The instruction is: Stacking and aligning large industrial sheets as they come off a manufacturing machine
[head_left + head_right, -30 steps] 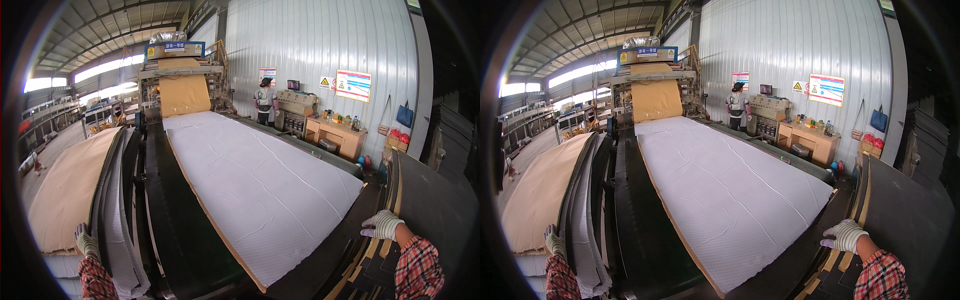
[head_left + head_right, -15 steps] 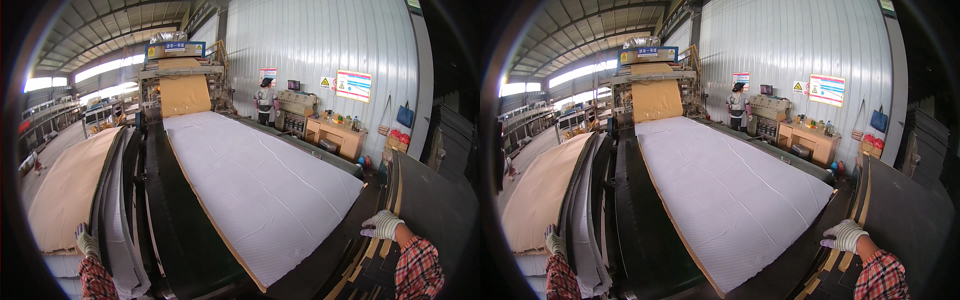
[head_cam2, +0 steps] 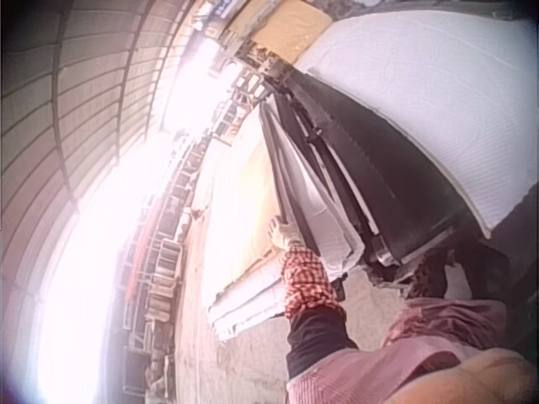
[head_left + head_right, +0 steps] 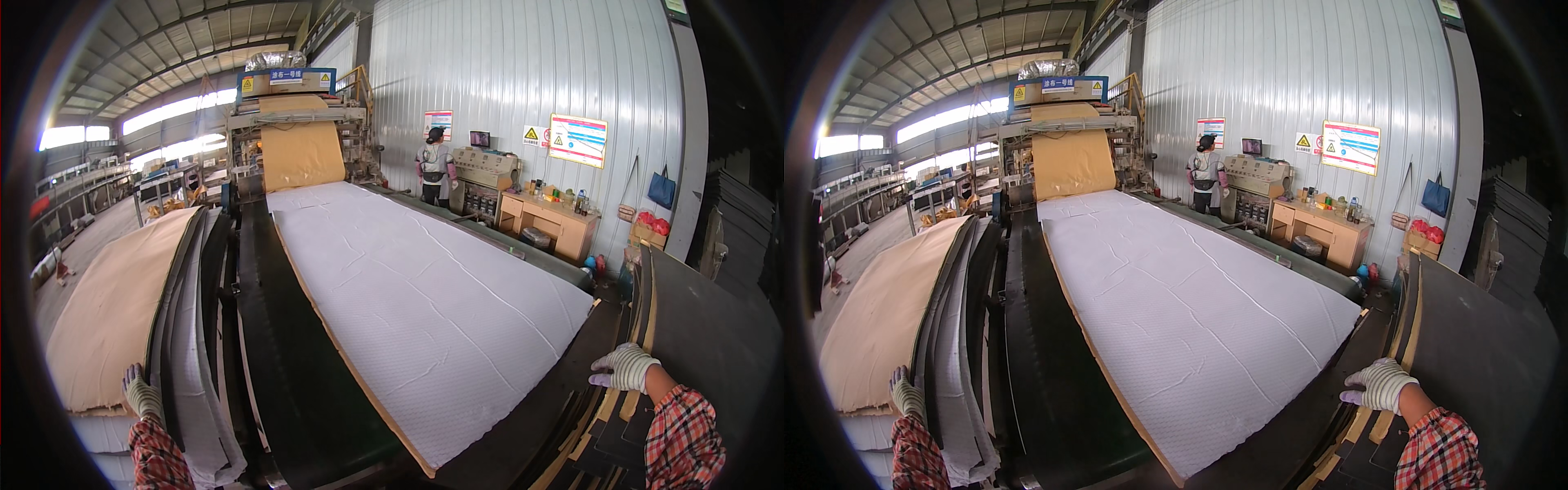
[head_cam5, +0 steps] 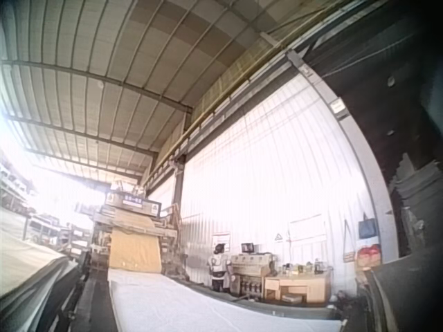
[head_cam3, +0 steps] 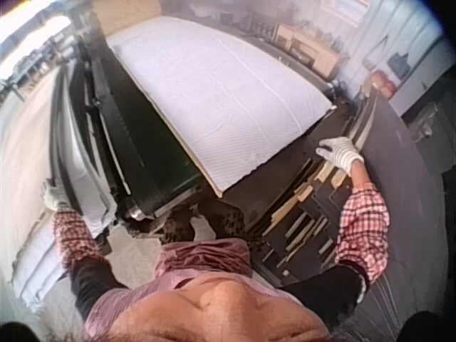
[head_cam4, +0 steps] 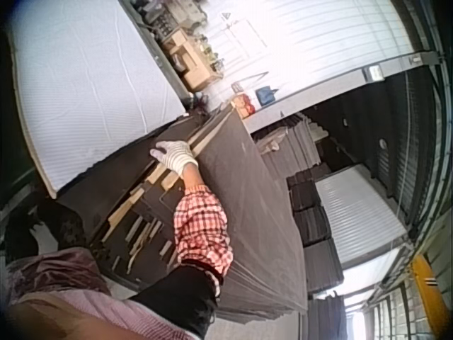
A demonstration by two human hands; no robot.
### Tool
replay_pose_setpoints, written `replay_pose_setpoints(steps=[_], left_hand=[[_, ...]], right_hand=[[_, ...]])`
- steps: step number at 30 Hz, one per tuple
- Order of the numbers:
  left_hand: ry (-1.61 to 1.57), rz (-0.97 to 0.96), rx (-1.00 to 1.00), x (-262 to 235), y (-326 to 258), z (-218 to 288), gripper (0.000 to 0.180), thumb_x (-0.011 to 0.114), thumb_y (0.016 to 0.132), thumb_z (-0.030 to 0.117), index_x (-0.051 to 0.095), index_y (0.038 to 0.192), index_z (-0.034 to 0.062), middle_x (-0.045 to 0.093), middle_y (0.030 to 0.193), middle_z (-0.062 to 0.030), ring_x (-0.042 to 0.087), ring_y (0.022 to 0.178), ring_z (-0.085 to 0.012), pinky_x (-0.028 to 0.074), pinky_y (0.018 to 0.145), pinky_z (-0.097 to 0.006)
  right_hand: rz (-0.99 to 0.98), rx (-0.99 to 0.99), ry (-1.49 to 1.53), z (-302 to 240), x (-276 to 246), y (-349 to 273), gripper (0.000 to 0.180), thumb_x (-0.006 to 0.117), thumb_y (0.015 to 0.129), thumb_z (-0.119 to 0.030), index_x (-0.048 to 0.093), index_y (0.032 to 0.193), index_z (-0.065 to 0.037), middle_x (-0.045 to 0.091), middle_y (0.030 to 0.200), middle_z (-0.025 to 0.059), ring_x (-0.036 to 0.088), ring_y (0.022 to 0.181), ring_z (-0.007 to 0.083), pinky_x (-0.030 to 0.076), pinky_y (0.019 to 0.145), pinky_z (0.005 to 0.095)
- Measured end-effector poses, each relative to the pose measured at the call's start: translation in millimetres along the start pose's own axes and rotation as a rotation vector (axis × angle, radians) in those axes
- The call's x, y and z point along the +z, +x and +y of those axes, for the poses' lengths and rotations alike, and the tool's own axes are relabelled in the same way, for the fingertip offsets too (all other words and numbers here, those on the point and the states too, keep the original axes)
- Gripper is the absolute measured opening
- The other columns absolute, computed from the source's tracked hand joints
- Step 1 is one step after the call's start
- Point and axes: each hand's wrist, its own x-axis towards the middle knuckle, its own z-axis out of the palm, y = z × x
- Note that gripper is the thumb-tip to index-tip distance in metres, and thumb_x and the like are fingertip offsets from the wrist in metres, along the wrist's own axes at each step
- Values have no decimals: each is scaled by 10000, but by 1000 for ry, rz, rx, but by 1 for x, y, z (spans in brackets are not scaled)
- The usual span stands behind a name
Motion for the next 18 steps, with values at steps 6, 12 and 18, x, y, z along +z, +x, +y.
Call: replay_pose_setpoints(steps=[6,12,18], left_hand=[[-4,-7,-2,3,0,-1,458,576,768,251,535,1157,12,531,1211,-151,458,1159,-295,296,1026,-390],[-8,-7,0,3,0,-2,467,576,766,254,530,1163,13,530,1211,-151,456,1161,-296,296,1026,-393],[-4,-5,-5,6,1,-3,475,586,758,258,530,1162,13,530,1210,-155,455,1161,-302,298,1025,-395]], right_hand=[[-12,6,5,1,0,1,650,403,813,-640,551,1210,-147,561,1191,120,455,1153,349,281,1020,384],[-12,7,4,2,1,1,660,395,811,-647,548,1213,-145,557,1197,117,449,1158,349,278,1022,385],[-14,-1,-4,3,3,2,661,394,811,-646,546,1215,-145,552,1204,118,449,1160,348,276,1023,384]])
